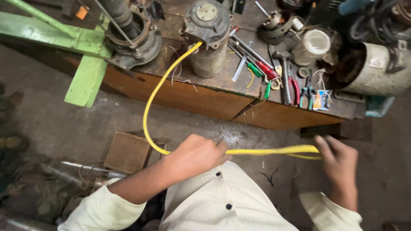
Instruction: The person assembles an electrical motor by inserting a yellow cable into the housing, placing a metal cover, and securing it with a hammer. The person then uses a screwdriver to tighten screws on the cover.
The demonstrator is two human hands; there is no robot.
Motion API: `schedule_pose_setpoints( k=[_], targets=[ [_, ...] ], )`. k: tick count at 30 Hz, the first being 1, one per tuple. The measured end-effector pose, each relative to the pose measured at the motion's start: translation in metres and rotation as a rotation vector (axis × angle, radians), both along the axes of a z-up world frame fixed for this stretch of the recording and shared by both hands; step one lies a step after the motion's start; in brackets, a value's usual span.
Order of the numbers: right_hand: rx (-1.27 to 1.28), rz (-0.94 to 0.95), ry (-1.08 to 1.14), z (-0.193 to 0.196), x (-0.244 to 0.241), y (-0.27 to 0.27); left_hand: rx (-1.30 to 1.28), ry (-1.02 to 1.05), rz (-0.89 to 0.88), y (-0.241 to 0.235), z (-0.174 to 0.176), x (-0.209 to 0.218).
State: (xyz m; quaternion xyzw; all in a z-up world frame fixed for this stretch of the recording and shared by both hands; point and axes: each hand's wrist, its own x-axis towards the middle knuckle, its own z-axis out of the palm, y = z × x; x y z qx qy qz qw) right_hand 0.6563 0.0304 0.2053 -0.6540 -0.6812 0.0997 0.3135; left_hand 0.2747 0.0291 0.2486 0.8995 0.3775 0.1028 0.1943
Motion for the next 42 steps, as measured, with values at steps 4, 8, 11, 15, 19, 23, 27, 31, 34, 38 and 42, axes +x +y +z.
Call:
schedule_pose_setpoints(
  k=[4,8,11,15,19,23,27,31,34,38,42],
  targets=[
    [0.15,0.418,-0.035,0.031,-0.081,-0.004,0.159,0.07,-0.072,0.0,0.007,0.03],
    [-0.411,0.696,0.39,0.05,-0.132,-0.017,0.362,0.195,-0.169,-0.014,0.021,0.035],
    [-0.456,0.672,0.162,0.051,-0.143,-0.03,0.343,0.19,-0.278,-0.015,0.038,0.006],
    [-0.191,0.709,0.087,0.043,-0.126,-0.044,0.078,0.01,-0.389,0.007,0.06,-0.034],
    [-0.2,0.69,0.127,0.029,-0.094,-0.047,-0.074,0.028,-0.519,0.052,0.067,-0.076],
    [-0.31,0.556,0.132,0.01,-0.103,-0.042,-0.102,0.12,-0.611,0.081,0.054,-0.093],
    [-0.289,0.323,0.192,0.024,-0.166,-0.034,0.239,-0.032,-0.604,0.069,0.047,-0.094],
    [-0.084,0.47,0.246,0.066,-0.24,-0.06,0.578,-0.057,-0.726,0.047,0.057,-0.099],
    [-0.292,0.532,0.298,0.082,-0.258,-0.074,0.685,-0.163,-0.846,0.067,0.065,-0.114],
    [-0.675,0.444,-0.037,0.081,-0.27,-0.101,0.697,-0.414,-0.908,0.091,0.061,-0.128],
    [-0.676,0.267,0.098,0.078,-0.252,-0.113,0.599,-0.518,-0.963,0.131,0.041,-0.118]
  ],
)
